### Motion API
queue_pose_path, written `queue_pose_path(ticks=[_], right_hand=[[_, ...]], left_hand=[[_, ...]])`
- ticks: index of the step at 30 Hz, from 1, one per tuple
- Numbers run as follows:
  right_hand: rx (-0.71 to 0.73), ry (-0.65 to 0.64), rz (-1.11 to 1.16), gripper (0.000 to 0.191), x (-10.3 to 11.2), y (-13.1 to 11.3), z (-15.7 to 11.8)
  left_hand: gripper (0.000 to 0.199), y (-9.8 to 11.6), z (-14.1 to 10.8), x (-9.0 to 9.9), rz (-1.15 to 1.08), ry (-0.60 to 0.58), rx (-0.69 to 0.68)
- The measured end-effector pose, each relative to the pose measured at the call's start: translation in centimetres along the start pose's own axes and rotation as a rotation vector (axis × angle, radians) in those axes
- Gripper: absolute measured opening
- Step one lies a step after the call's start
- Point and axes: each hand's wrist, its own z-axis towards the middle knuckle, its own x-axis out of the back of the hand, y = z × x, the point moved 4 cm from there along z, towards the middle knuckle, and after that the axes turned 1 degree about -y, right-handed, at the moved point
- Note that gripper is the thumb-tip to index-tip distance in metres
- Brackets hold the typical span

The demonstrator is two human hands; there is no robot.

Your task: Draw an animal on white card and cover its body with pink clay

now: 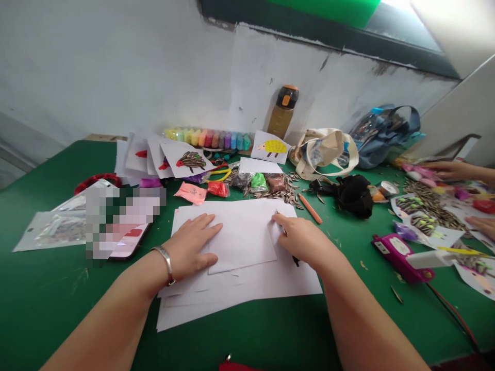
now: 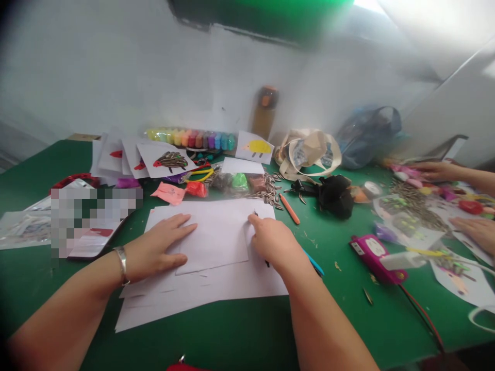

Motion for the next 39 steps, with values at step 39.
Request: queue_pose_path(ticks=[39], right_hand=[[0.117,0.069,1.011,0.009,-4.1,-7.2,0.5]], left_hand=[[0.069,0.5,-0.2,-0.4,-0.053,0.038,-0.037]])
